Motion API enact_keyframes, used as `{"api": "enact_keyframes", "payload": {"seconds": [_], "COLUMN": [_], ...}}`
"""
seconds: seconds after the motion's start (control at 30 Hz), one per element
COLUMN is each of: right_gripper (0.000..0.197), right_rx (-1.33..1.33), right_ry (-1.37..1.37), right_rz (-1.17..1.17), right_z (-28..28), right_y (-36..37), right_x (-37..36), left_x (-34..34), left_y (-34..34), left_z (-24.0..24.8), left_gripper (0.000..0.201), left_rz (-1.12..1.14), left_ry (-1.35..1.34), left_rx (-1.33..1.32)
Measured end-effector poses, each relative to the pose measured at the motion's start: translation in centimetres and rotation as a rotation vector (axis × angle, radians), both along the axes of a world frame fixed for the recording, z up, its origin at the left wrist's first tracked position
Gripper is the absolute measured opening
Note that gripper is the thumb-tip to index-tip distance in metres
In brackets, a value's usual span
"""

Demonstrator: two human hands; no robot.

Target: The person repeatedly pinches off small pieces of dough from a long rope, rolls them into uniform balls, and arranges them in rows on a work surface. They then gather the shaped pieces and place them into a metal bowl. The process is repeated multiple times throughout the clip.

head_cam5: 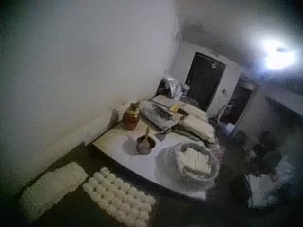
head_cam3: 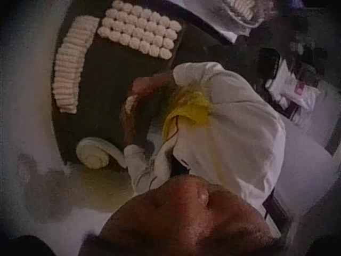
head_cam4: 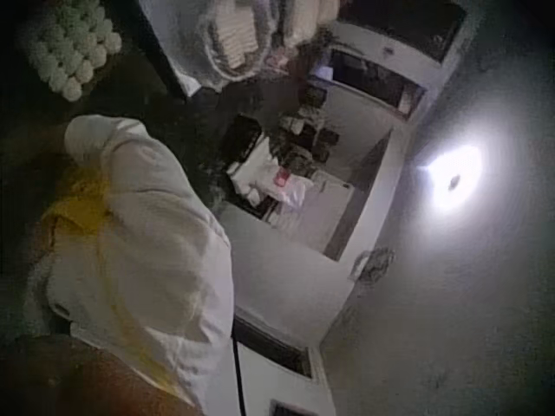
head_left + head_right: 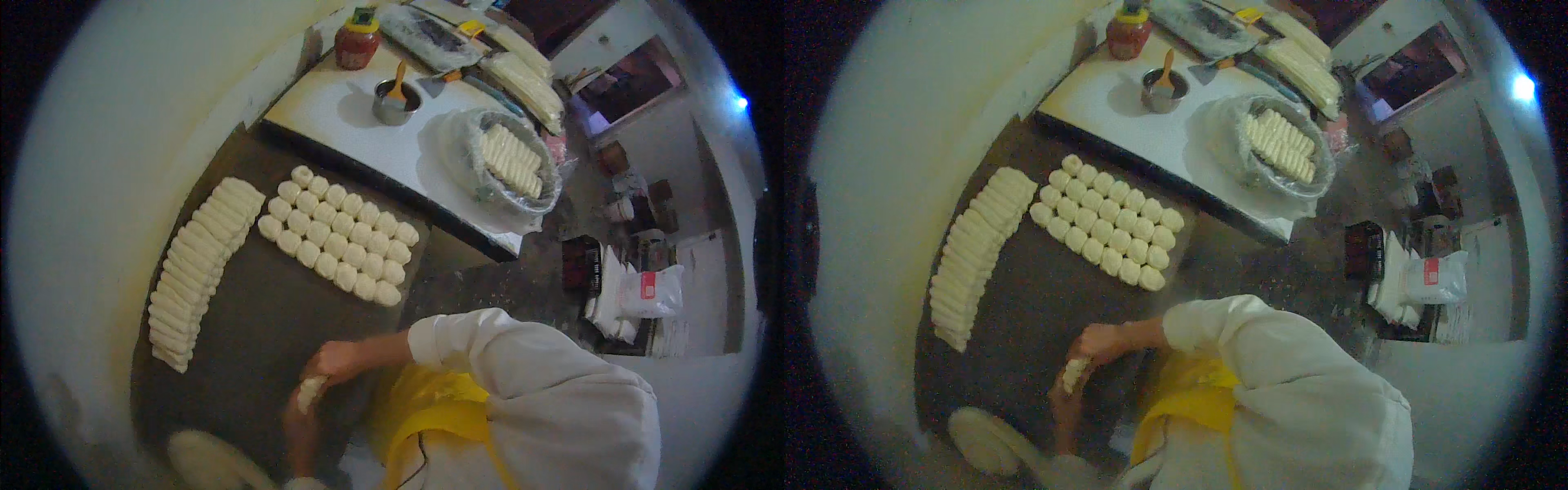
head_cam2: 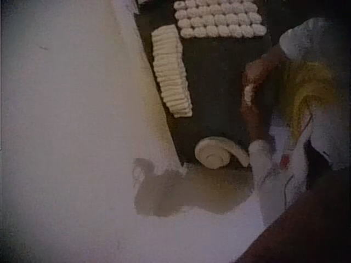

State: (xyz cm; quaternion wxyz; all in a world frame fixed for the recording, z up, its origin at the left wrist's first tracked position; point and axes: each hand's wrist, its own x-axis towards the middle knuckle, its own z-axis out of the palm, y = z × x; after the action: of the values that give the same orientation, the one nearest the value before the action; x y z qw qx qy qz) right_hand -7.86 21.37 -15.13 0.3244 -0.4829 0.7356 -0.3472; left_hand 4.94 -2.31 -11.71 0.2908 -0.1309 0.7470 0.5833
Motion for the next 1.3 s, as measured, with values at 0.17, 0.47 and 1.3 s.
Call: {"api": "enact_keyframes", "payload": {"seconds": [0.17, 0.47, 1.3], "right_gripper": [0.065, 0.06, 0.066], "right_rx": [-0.322, -0.028, -0.09], "right_ry": [0.389, 0.496, 0.642], "right_rz": [-0.165, -0.581, -1.235], "right_z": [1.5, -3.2, 15.6], "right_y": [1.3, -0.5, 48.6], "right_x": [-0.5, 0.4, 0.9], "left_x": [-3.6, -4.5, -31.8], "left_y": [-3.4, -1.5, 50.5], "left_z": [-1.3, -10.7, 14.4], "left_gripper": [0.089, 0.069, 0.071], "left_rz": [-0.588, -0.028, -1.314], "left_ry": [0.866, 0.635, 1.068], "left_rx": [-0.681, -0.345, 0.094]}}
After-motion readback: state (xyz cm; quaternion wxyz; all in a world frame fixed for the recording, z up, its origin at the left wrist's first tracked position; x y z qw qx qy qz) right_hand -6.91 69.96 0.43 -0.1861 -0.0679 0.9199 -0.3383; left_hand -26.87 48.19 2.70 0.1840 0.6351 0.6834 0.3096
